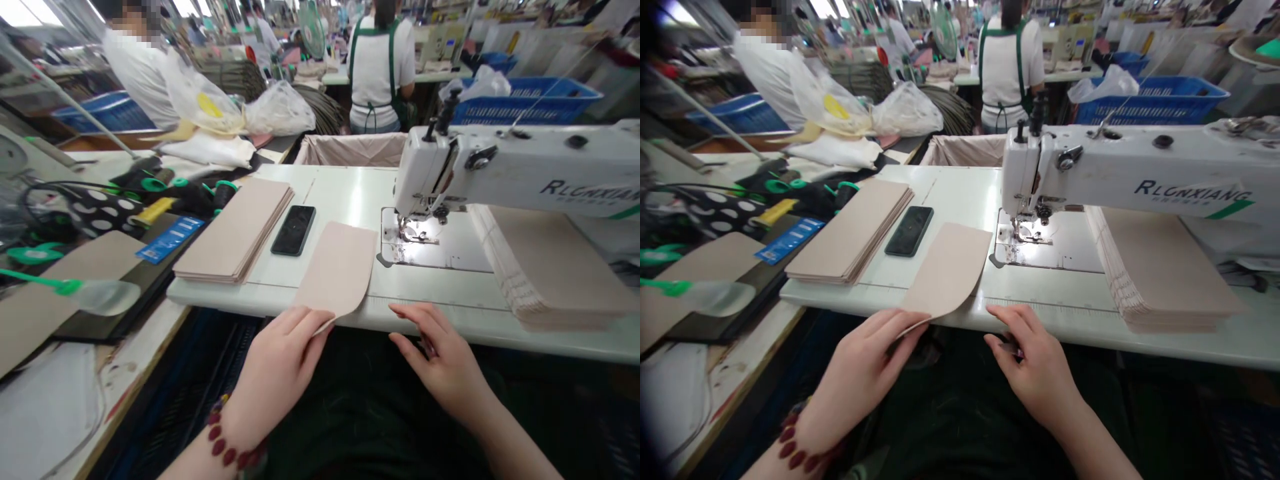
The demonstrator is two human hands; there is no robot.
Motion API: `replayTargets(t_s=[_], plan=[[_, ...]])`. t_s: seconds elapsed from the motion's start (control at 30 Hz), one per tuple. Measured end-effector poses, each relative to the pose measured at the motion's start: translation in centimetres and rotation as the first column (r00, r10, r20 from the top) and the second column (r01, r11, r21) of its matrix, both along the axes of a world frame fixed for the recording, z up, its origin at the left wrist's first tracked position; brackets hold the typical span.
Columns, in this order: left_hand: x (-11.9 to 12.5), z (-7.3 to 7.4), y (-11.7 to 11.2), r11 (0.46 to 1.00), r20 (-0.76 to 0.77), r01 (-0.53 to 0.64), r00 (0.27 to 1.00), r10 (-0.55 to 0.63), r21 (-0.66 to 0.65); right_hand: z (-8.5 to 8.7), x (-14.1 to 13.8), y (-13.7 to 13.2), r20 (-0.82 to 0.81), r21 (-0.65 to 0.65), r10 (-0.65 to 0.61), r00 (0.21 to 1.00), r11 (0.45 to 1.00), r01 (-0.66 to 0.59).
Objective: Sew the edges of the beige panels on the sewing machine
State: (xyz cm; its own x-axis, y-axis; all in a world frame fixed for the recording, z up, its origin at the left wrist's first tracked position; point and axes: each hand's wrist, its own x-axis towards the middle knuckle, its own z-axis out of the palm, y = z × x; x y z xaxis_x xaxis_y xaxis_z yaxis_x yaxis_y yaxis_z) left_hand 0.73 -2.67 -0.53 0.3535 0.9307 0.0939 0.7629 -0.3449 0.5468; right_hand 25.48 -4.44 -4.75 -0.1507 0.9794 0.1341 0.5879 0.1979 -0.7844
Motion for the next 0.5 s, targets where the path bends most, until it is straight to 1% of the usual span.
replayTargets(t_s=[0.03,0.07,0.1,0.13,0.17,0.23,0.27,0.3,0.33,0.37,0.43,0.47,0.5], plan=[[-0.3,1.5,-0.5,0.996,0.065,-0.005,0.998,0.011,-0.091,0.7,-0.5,0.2,-0.042,0.022,0.042,0.998,0.999,-0.042],[-0.6,2.8,-1.0,0.98,0.129,-0.001,0.991,0.028,-0.199,1.4,-0.9,0.3,-0.087,0.032,0.09,0.992,0.996,-0.088],[-0.9,3.9,-1.4,0.952,0.193,0.007,0.98,0.054,-0.305,2.0,-1.3,0.3,-0.131,0.027,0.14,0.981,0.99,-0.138],[-1.1,4.6,-1.8,0.916,0.252,0.016,0.963,0.093,-0.4,2.7,-1.6,0.3,-0.17,0.006,0.187,0.968,0.982,-0.188],[-1.2,5.1,-2.1,0.878,0.304,0.022,0.942,0.141,-0.477,3.3,-1.8,0.2,-0.203,-0.025,0.218,0.955,0.974,-0.227],[-1.3,5.1,-2.3,0.805,0.375,0.04,0.898,0.231,-0.592,4.4,-1.9,-0.3,-0.241,-0.104,0.236,0.941,0.958,-0.266],[-1.2,4.8,-2.4,0.783,0.401,0.049,0.878,0.262,-0.62,4.9,-1.7,-0.7,-0.246,-0.144,0.224,0.943,0.954,-0.265],[-1.0,4.5,-2.3,0.783,0.428,0.057,0.861,0.275,-0.619,5.3,-1.5,-1.1,-0.243,-0.181,0.206,0.948,0.95,-0.253],[-0.7,4.1,-2.2,0.802,0.457,0.064,0.848,0.27,-0.594,5.6,-1.3,-1.5,-0.238,-0.211,0.186,0.953,0.948,-0.238],[-0.4,3.8,-2.1,0.832,0.484,0.072,0.839,0.247,-0.55,5.8,-1.0,-1.9,-0.231,-0.24,0.172,0.958,0.944,-0.227],[0.5,3.4,-1.9,0.885,0.507,0.103,0.847,0.161,-0.454,5.9,-0.5,-2.6,-0.213,-0.284,0.155,0.965,0.935,-0.213],[1.1,3.3,-1.7,0.888,0.49,0.141,0.865,0.104,-0.437,5.8,-0.3,-3.0,-0.205,-0.299,0.148,0.968,0.932,-0.206],[1.6,3.3,-1.5,0.87,0.461,0.194,0.886,0.043,-0.454,5.6,-0.1,-3.2,-0.201,-0.316,0.145,0.969,0.926,-0.205]])
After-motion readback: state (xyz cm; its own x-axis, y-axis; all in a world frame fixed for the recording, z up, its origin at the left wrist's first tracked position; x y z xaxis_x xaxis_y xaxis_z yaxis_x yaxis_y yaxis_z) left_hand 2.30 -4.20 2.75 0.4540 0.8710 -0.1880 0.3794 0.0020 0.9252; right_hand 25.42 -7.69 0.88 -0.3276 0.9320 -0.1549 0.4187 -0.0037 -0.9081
